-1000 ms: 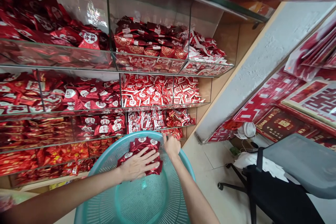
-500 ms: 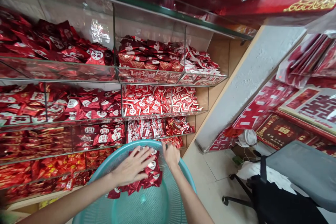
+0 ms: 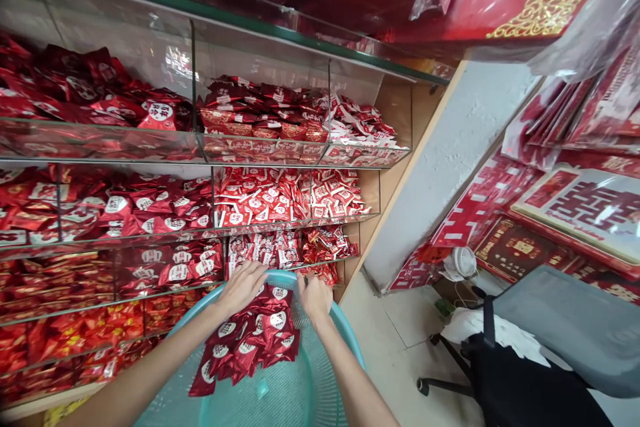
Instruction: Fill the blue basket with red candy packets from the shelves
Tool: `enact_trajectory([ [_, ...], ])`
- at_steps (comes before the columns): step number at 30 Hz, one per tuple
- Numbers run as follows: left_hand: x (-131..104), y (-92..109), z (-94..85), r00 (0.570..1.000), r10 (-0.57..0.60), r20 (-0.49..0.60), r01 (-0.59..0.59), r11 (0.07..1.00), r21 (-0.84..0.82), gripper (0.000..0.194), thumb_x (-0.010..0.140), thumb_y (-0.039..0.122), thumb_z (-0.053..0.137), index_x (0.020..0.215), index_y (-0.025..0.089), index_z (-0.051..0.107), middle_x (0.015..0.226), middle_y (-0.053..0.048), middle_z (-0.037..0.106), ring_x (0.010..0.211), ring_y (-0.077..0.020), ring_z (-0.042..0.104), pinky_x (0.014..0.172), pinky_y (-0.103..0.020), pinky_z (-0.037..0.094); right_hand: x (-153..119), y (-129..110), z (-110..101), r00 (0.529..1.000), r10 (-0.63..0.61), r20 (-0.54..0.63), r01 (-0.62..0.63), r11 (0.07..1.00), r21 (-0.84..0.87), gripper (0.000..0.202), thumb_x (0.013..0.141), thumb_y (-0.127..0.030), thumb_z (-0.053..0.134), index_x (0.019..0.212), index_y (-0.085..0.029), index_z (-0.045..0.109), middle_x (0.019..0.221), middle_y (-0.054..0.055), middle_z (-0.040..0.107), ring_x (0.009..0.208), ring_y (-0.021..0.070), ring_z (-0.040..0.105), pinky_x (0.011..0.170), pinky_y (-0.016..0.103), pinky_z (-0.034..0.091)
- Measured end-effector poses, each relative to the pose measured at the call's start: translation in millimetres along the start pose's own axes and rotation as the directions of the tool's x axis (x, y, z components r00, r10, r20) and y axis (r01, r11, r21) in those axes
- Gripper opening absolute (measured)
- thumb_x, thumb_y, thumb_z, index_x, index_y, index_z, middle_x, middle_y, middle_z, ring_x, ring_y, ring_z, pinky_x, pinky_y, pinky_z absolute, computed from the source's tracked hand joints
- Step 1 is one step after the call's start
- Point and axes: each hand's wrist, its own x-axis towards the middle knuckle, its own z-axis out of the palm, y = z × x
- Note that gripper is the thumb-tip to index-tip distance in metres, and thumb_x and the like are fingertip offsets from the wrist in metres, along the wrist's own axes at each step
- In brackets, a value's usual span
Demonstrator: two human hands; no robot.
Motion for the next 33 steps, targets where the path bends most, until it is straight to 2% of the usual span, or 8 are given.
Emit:
enact_trajectory([
  [9, -1.7, 9.4, 13.2, 0.995, -0.065, -0.073, 0.067, 0.998, 0.014, 0.034, 0.091, 0.030, 0.029, 0.109, 0.023, 0.058, 0.099, -0.004, 0.056, 0.094, -0.0179, 0.048, 0.083, -0.034, 0.040, 6.6, 15.9, -4.5, 1.000, -0.027, -0.009, 0.028, 1.000, 0.010, 0.053, 0.089, -0.053, 0.020, 0.093, -0.021, 0.063, 0.086, 0.010, 0.070, 0.088, 0.0234, 0.064, 0.075, 0.031, 0.041],
  [16, -15.3, 12.3, 24.2, 0.987, -0.121, -0.103, 0.124, 0.992, 0.024, 0.035, 0.090, 0.024, 0.031, 0.117, 0.022, 0.054, 0.101, -0.006, 0.056, 0.094, -0.0190, 0.047, 0.084, -0.036, 0.041, 9.1, 15.4, -3.9, 0.997, -0.075, 0.013, 0.075, 0.997, -0.005, 0.055, 0.089, -0.054, 0.020, 0.096, -0.019, 0.062, 0.088, 0.012, 0.069, 0.089, 0.0230, 0.063, 0.077, 0.031, 0.041],
  [22, -26.6, 15.4, 26.6, 0.976, -0.178, -0.123, 0.182, 0.983, 0.022, 0.035, 0.090, 0.024, 0.030, 0.113, 0.020, 0.056, 0.103, -0.007, 0.057, 0.099, -0.0204, 0.048, 0.088, -0.038, 0.040, 9.2, 15.5, 4.2, 0.993, -0.105, 0.046, 0.104, 0.994, 0.014, 0.053, 0.089, -0.052, 0.021, 0.098, -0.020, 0.062, 0.089, 0.011, 0.069, 0.089, 0.0216, 0.063, 0.079, 0.031, 0.040],
  [28, -32.5, 14.5, 30.7, 0.970, -0.199, -0.140, 0.203, 0.979, 0.011, 0.034, 0.089, 0.023, 0.030, 0.109, 0.022, 0.058, 0.103, -0.006, 0.059, 0.095, -0.0191, 0.051, 0.085, -0.036, 0.043, 10.5, 13.1, 9.1, 0.990, -0.102, 0.097, 0.100, 0.995, 0.027, 0.052, 0.089, -0.053, 0.023, 0.099, -0.020, 0.063, 0.088, 0.011, 0.069, 0.089, 0.0226, 0.063, 0.076, 0.030, 0.042],
  [33, -29.4, 15.5, 26.0, 0.926, -0.336, -0.174, 0.359, 0.926, 0.120, 0.035, 0.090, 0.032, 0.028, 0.102, 0.020, 0.058, 0.101, -0.008, 0.059, 0.093, -0.0207, 0.054, 0.083, -0.037, 0.043, 14.2, 6.9, 6.3, 0.987, -0.147, 0.065, 0.145, 0.989, 0.041, 0.050, 0.089, -0.052, 0.024, 0.094, -0.021, 0.064, 0.086, 0.010, 0.069, 0.087, 0.0232, 0.064, 0.075, 0.031, 0.042],
])
